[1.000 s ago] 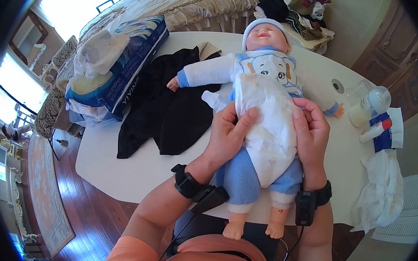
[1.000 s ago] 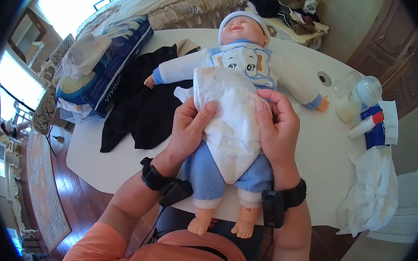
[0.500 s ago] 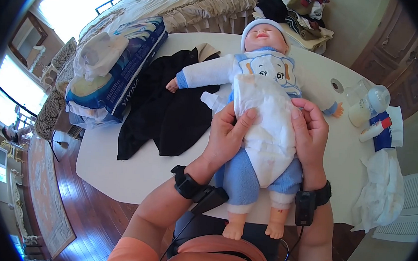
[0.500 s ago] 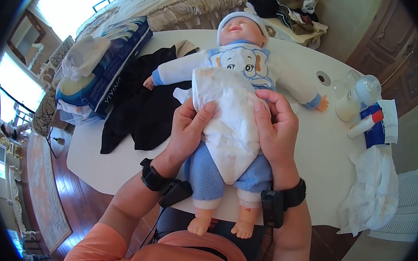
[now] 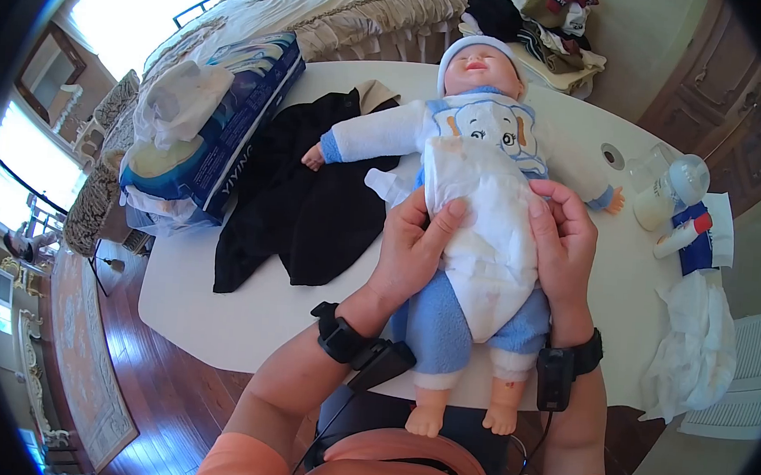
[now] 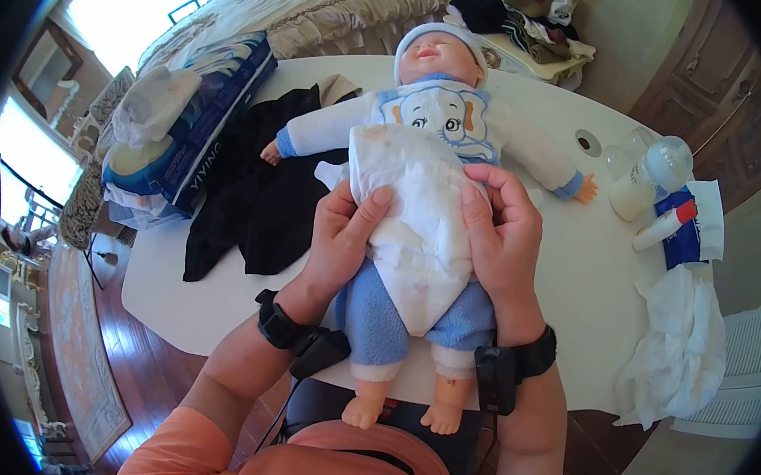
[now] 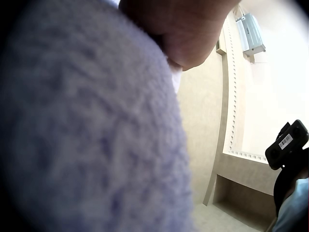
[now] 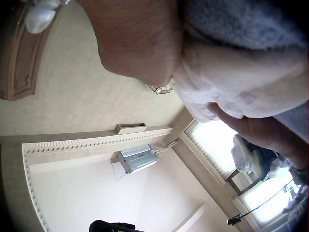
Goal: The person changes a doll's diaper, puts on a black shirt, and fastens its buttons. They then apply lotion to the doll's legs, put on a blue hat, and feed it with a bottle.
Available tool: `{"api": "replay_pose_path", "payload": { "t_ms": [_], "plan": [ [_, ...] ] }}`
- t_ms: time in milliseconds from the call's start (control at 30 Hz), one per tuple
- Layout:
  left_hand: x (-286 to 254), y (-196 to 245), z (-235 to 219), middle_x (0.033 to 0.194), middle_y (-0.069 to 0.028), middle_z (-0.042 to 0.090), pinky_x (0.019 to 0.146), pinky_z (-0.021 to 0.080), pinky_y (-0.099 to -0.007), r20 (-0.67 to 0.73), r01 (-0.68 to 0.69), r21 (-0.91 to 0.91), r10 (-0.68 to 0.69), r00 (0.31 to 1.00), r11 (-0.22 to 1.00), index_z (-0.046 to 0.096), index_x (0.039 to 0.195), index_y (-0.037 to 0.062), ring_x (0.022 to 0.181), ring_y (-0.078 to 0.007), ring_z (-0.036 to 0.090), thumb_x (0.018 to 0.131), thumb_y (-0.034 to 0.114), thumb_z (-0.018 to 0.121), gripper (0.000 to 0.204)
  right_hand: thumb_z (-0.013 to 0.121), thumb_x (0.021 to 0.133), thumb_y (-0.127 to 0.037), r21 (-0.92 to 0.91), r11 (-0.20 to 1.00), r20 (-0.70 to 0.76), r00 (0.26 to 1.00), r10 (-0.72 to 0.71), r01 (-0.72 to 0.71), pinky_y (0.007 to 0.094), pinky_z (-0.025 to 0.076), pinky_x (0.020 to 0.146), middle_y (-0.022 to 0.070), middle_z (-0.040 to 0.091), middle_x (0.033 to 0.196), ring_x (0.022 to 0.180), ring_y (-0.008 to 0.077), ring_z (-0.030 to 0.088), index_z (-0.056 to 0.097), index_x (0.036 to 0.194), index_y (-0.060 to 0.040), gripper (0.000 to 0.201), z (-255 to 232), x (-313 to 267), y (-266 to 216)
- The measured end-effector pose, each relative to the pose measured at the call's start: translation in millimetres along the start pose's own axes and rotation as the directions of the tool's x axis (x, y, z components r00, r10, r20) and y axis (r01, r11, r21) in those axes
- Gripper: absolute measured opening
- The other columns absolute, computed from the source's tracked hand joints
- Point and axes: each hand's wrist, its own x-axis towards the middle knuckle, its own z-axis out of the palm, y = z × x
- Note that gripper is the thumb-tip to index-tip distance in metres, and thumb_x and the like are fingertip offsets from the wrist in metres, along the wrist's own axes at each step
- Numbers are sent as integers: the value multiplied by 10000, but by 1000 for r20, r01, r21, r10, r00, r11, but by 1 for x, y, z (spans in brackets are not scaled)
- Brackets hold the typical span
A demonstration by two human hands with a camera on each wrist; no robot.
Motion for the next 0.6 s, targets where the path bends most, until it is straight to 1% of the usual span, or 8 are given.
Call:
{"api": "replay_pose_path", "payload": {
  "t_ms": [533, 600],
  "plan": [
    [0, 1, 0, 899, -59, 604, 680, 446, -189, -2, 7, 3, -7, 1000, 1000, 533, 1029, -31, 769, -61, 549, 873, 179, 515, 262, 523, 840, -65, 14, 1000, -7, 1000, 4, -4, 191, 438, 669, 66, 602, 854, 746, 71, 546, 522, 989, 37, 181, 1, 0, -1],
    [0, 0, 0, 898, -59, 604, 681, 446, -190, -4, 6, 0, -6, 1000, 1000, 533, 1028, -31, 768, -61, 548, 873, 180, 515, 262, 524, 839, -64, -7, 1000, 4, 1000, 7, -7, 189, 436, 667, 64, 601, 855, 744, 68, 543, 522, 989, 36, 180, 0, 0, -1]
  ]
}}
